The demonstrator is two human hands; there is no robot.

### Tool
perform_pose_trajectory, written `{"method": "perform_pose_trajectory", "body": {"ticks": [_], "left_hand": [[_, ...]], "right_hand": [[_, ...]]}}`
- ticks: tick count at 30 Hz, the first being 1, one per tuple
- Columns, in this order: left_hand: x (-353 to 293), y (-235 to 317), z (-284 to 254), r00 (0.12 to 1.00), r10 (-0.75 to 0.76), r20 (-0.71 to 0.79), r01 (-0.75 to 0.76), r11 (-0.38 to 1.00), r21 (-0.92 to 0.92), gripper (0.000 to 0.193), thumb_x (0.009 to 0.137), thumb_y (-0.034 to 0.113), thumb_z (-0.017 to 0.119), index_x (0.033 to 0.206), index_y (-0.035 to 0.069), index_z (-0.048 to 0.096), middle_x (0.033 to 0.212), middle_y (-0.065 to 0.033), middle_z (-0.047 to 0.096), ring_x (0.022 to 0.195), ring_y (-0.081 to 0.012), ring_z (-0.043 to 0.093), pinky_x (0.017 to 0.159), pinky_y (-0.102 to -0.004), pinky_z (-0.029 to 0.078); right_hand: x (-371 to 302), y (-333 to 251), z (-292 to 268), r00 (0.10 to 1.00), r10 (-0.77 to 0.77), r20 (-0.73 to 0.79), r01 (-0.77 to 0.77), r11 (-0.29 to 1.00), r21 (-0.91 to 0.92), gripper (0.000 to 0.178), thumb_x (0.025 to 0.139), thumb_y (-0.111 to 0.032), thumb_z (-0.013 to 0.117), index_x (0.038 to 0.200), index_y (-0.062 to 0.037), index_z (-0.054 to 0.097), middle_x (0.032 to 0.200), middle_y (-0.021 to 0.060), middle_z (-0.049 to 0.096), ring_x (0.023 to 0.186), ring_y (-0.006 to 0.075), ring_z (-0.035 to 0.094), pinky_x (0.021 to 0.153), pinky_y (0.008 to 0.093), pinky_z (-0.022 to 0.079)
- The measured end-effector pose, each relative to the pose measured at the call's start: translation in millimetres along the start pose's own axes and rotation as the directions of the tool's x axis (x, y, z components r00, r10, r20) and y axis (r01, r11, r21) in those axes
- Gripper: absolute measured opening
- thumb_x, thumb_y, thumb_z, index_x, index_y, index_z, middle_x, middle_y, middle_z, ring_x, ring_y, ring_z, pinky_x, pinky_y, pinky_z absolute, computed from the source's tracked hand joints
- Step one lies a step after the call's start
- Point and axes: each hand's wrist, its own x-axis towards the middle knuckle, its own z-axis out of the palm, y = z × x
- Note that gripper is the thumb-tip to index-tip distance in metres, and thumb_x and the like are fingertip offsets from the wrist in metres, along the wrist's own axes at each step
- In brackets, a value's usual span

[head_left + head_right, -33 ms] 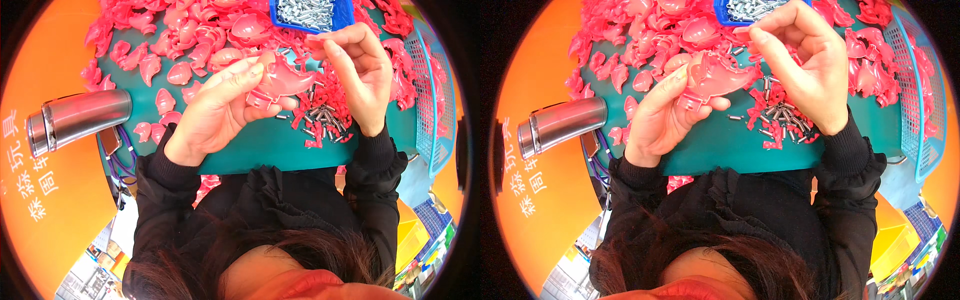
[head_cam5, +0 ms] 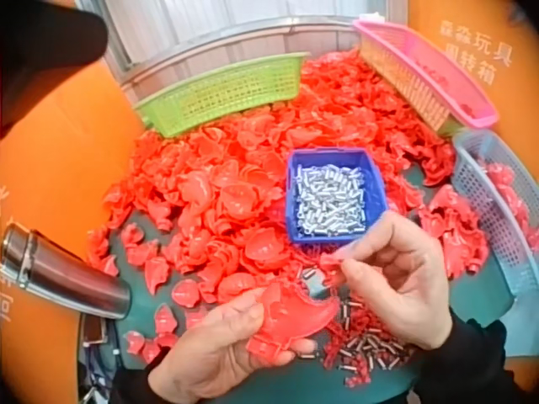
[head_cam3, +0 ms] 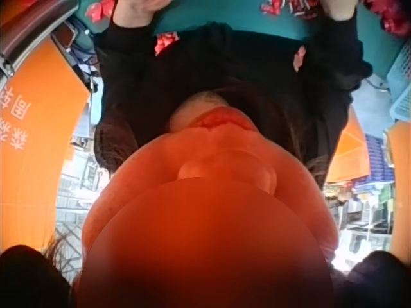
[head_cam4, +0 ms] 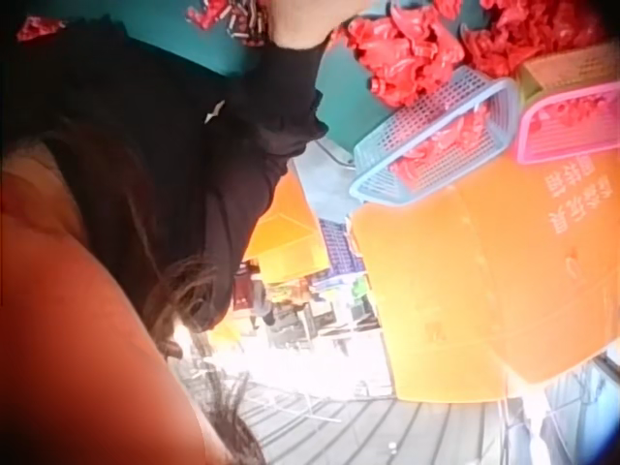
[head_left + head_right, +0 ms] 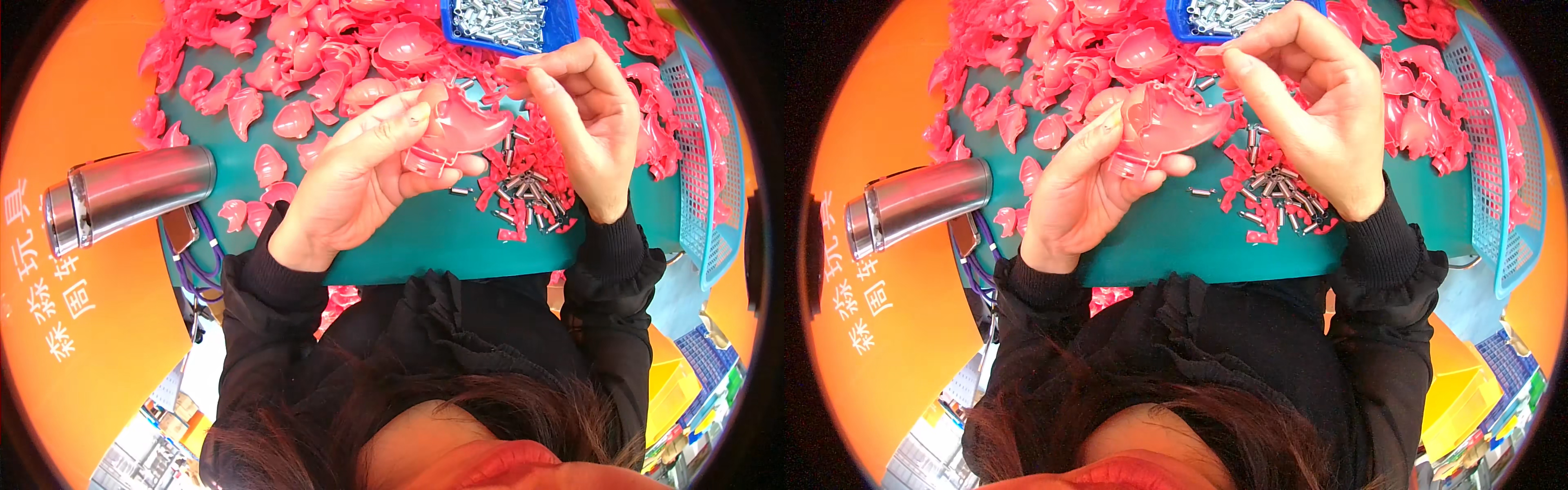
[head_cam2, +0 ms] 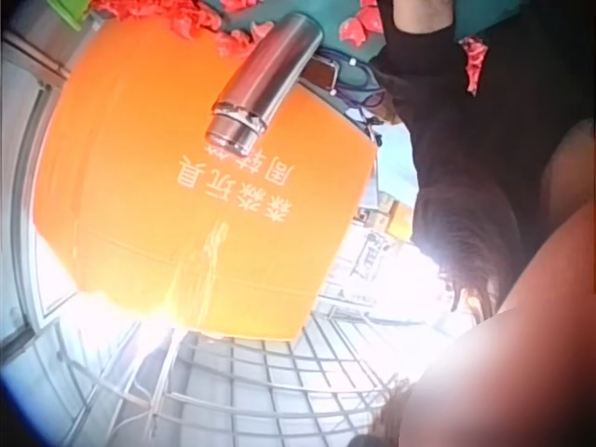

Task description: The person is assembling pink toy parts by inserting small white pins into them manually.

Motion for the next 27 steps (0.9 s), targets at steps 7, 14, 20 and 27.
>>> {"method": "perform_pose_trajectory", "body": {"ticks": [7, 14, 20, 27], "left_hand": [[1.8, -2.9, 4.2, 0.996, 0.088, -0.004, -0.087, 0.990, 0.108, 0.045, 0.093, 0.022, 0.053, 0.128, -0.001, 0.038, 0.113, -0.0096, 0.055, 0.103, -0.0262, 0.060, 0.082, -0.0314, 0.054], [4.7, -3.2, 2.2, 0.996, 0.089, 0.007, -0.089, 0.990, 0.110, 0.042, 0.092, 0.020, 0.055, 0.125, -0.002, 0.041, 0.112, -0.0094, 0.057, 0.103, -0.0253, 0.061, 0.082, -0.0307, 0.054], [3.3, -7.0, 0.9, 0.996, 0.083, -0.038, -0.079, 0.992, 0.096, 0.041, 0.093, 0.020, 0.054, 0.125, -0.003, 0.043, 0.110, -0.0100, 0.058, 0.101, -0.0241, 0.061, 0.081, -0.0298, 0.054], [4.3, -2.9, -1.0, 0.994, 0.096, -0.056, -0.089, 0.989, 0.121, 0.035, 0.094, 0.021, 0.052, 0.119, -0.003, 0.047, 0.101, -0.0092, 0.061, 0.097, -0.0242, 0.063, 0.082, -0.0305, 0.053]], "right_hand": [[-0.1, -4.1, 12.0, 0.992, -0.009, 0.129, 0.048, 0.953, -0.298, 0.017, 0.081, 0.006, 0.060, 0.096, 0.0018, 0.066, 0.096, 0.0093, 0.068, 0.091, 0.0149, 0.064, 0.081, 0.0259, 0.050], [-3.7, -4.7, 15.6, 0.995, -0.034, 0.094, 0.068, 0.921, -0.384, 0.017, 0.081, 0.007, 0.059, 0.095, 0.0026, 0.066, 0.093, 0.0101, 0.069, 0.090, 0.0153, 0.065, 0.080, 0.0258, 0.050], [-3.1, -1.7, 14.2, 0.994, 0.009, 0.109, 0.027, 0.945, -0.326, 0.017, 0.080, 0.007, 0.060, 0.095, 0.0026, 0.067, 0.097, 0.0115, 0.068, 0.092, 0.0166, 0.065, 0.081, 0.0264, 0.050], [-5.4, -2.7, 13.8, 0.977, 0.027, 0.209, 0.073, 0.888, -0.454, 0.028, 0.079, 0.009, 0.050, 0.103, 0.0025, 0.064, 0.101, 0.0142, 0.067, 0.099, 0.0240, 0.064, 0.091, 0.0338, 0.047]]}}
